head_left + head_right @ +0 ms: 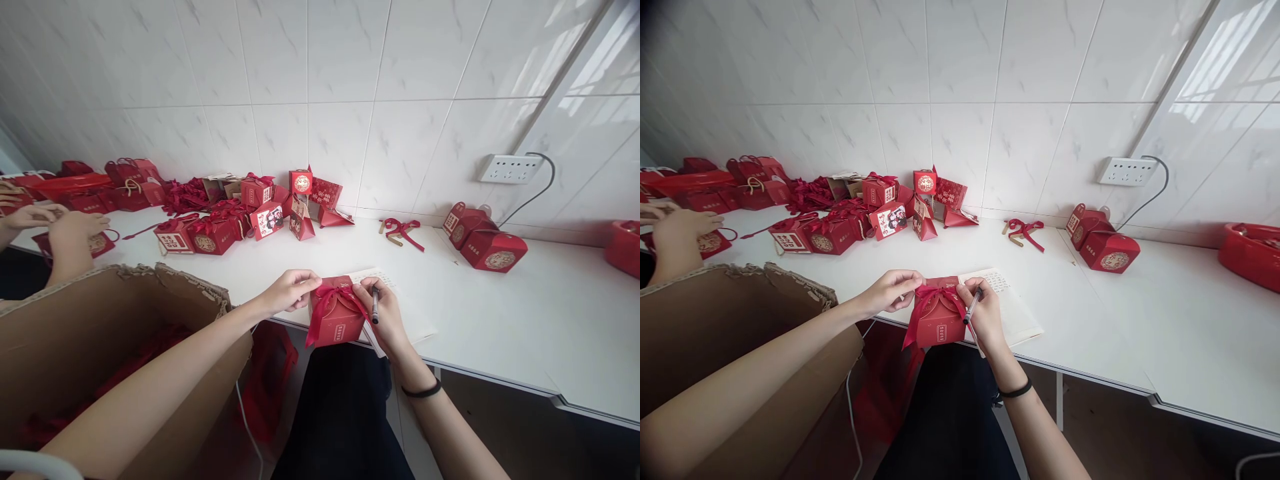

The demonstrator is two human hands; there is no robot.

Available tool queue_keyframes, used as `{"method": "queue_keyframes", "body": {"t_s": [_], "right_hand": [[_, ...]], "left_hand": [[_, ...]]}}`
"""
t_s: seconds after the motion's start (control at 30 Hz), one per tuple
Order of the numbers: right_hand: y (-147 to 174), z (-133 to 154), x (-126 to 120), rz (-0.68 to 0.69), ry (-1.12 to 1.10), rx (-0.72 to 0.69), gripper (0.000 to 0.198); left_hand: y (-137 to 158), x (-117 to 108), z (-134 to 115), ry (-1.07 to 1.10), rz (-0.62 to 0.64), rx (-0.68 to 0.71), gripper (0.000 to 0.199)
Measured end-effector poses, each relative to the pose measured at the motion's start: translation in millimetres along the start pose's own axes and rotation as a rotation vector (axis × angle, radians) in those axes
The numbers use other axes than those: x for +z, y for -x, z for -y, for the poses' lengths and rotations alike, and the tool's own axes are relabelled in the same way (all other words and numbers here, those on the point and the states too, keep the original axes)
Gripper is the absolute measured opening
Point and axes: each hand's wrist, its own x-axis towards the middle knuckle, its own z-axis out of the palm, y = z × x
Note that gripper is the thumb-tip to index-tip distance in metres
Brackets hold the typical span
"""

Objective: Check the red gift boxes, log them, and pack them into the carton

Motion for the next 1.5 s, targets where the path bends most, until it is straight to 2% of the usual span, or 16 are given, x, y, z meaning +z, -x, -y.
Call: {"method": "queue_keyframes", "body": {"t_s": [0.2,0.4,0.73,0.87,0.97,1.03,1.1,1.27,1.37,1.5], "right_hand": [[-0.4,-4.4,-0.2,0.017,-0.006,-0.031,0.044],[-0.9,-7.5,3.0,0.011,0.022,-0.039,0.044],[-2.2,-9.5,3.4,0.024,0.048,-0.062,0.045],[-1.5,-7.9,3.8,0.021,0.055,-0.045,0.046],[-0.6,-6.9,4.0,0.017,0.044,-0.042,0.045],[0.0,-6.7,3.4,0.010,0.034,-0.044,0.044],[0.5,-6.5,2.2,0.009,0.026,-0.039,0.043],[2.2,-3.1,-0.6,0.000,0.019,-0.045,0.043],[2.6,0.0,-0.6,-0.015,0.024,-0.033,0.044],[1.8,-0.8,-0.9,-0.025,0.046,-0.039,0.045]], "left_hand": [[1.0,-1.3,0.6,0.064,0.048,0.097,0.033],[0.4,1.0,2.0,0.139,0.104,0.085,0.030],[-0.2,2.3,1.1,0.185,0.097,0.042,0.030],[-0.3,2.8,-1.9,0.064,-0.020,0.049,0.031],[2.3,3.3,-4.1,-0.186,-0.139,0.133,0.028],[4.3,3.0,-4.4,-0.319,-0.173,0.159,0.021],[5.1,1.4,-3.3,-0.358,-0.186,0.111,0.020],[3.1,-7.7,-0.1,-0.296,-0.153,-0.144,0.028],[4.1,-11.3,-3.0,-0.186,-0.109,-0.153,0.028],[6.3,-6.4,-8.9,-0.057,-0.135,-0.147,0.040]]}}
